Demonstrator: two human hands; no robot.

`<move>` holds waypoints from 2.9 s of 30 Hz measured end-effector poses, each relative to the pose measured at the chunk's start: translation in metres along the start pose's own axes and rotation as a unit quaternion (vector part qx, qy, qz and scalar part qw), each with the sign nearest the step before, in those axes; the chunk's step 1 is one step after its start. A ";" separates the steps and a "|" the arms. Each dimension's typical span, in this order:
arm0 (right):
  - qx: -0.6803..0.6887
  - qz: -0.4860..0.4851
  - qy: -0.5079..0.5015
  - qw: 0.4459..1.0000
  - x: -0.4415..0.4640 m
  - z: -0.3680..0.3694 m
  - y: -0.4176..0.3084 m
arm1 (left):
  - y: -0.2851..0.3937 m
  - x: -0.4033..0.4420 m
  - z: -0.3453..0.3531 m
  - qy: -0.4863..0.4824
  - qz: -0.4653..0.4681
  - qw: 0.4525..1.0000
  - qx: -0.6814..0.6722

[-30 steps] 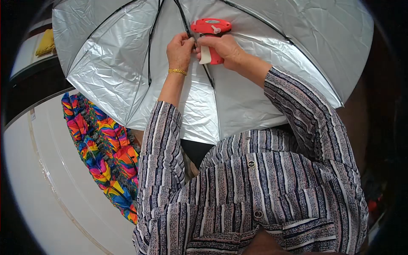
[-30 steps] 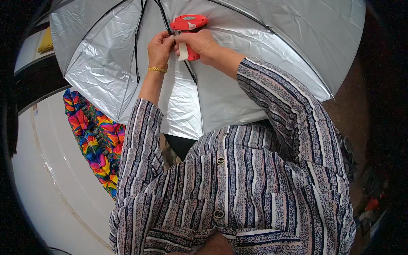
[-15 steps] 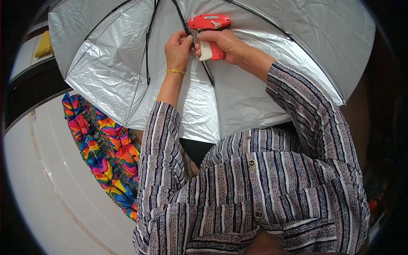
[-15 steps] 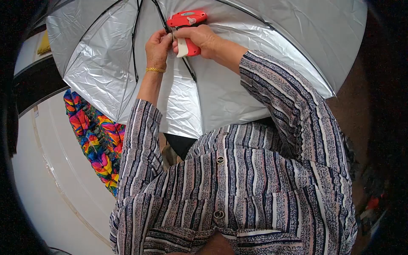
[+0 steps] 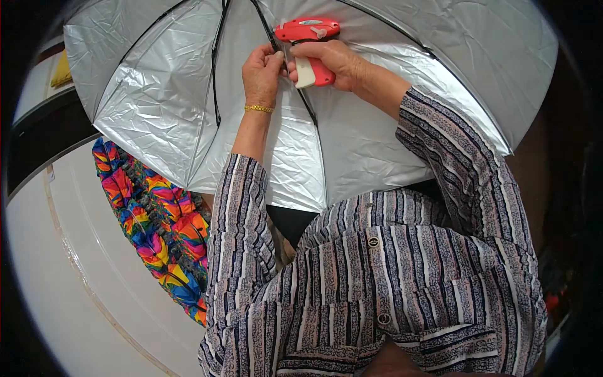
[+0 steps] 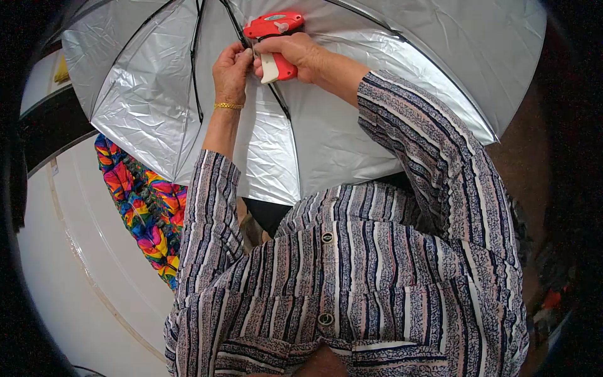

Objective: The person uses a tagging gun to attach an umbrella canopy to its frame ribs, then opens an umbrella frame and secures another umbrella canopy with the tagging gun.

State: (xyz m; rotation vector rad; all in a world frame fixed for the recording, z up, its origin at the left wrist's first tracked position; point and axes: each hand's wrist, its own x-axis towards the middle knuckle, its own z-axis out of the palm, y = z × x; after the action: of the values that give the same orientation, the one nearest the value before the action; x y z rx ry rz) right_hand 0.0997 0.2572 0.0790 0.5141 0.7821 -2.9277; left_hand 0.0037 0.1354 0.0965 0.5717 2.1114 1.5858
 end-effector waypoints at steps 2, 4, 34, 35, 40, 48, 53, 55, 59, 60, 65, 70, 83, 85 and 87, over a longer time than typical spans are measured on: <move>-0.005 -0.001 0.001 1.000 0.000 0.001 -0.001 | 0.000 0.000 0.001 0.003 0.006 1.000 -0.008; -0.014 -0.004 0.006 1.000 0.001 0.001 -0.001 | 0.001 -0.001 -0.001 0.004 0.006 1.000 -0.001; -0.212 0.001 0.029 0.977 0.010 0.003 -0.014 | -0.010 0.005 -0.002 0.024 0.010 0.998 0.060; -0.227 -0.003 0.036 0.973 0.009 0.006 -0.012 | -0.011 0.004 -0.003 0.031 0.013 0.998 0.060; -0.143 -0.007 0.039 0.989 -0.005 0.011 -0.003 | -0.032 -0.001 -0.004 0.079 0.058 0.977 0.190; -0.212 0.175 0.030 0.961 -0.137 -0.022 0.010 | -0.056 -0.040 -0.061 0.223 0.164 0.890 0.363; -0.238 0.194 0.010 0.952 -0.189 -0.031 0.023 | -0.066 -0.092 -0.140 0.241 0.026 0.782 0.574; -0.245 0.181 0.028 0.952 -0.189 -0.030 0.025 | -0.065 -0.106 -0.149 0.193 -0.058 0.766 0.611; -0.321 0.018 0.083 0.943 -0.173 -0.024 0.026 | -0.067 -0.102 -0.157 0.175 -0.079 0.782 0.593; -0.301 0.010 0.096 0.949 -0.171 -0.024 0.027 | -0.069 -0.101 -0.159 0.174 -0.080 0.784 0.591; -0.269 -0.103 0.112 0.951 -0.152 -0.021 0.023 | -0.082 -0.080 -0.169 0.172 -0.028 0.760 0.626; -0.315 -0.357 0.028 0.879 -0.130 0.007 -0.027 | -0.074 -0.052 -0.163 0.120 0.022 0.733 0.669; -0.419 -0.591 0.148 0.674 -0.079 -0.059 -0.174 | -0.061 -0.059 -0.110 0.058 0.189 0.829 0.523; -0.429 -0.579 0.158 0.676 -0.084 -0.069 -0.170 | -0.042 -0.074 -0.091 0.052 0.096 0.899 0.424; -0.442 -0.564 0.168 0.677 -0.082 -0.069 -0.165 | -0.018 -0.085 -0.079 0.049 -0.090 0.973 0.207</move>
State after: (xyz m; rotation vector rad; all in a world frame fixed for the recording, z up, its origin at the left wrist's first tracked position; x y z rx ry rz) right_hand 0.1734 0.4331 0.1284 0.5440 3.2844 -2.4767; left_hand 0.0271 0.0206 0.1069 0.4219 2.5087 1.1005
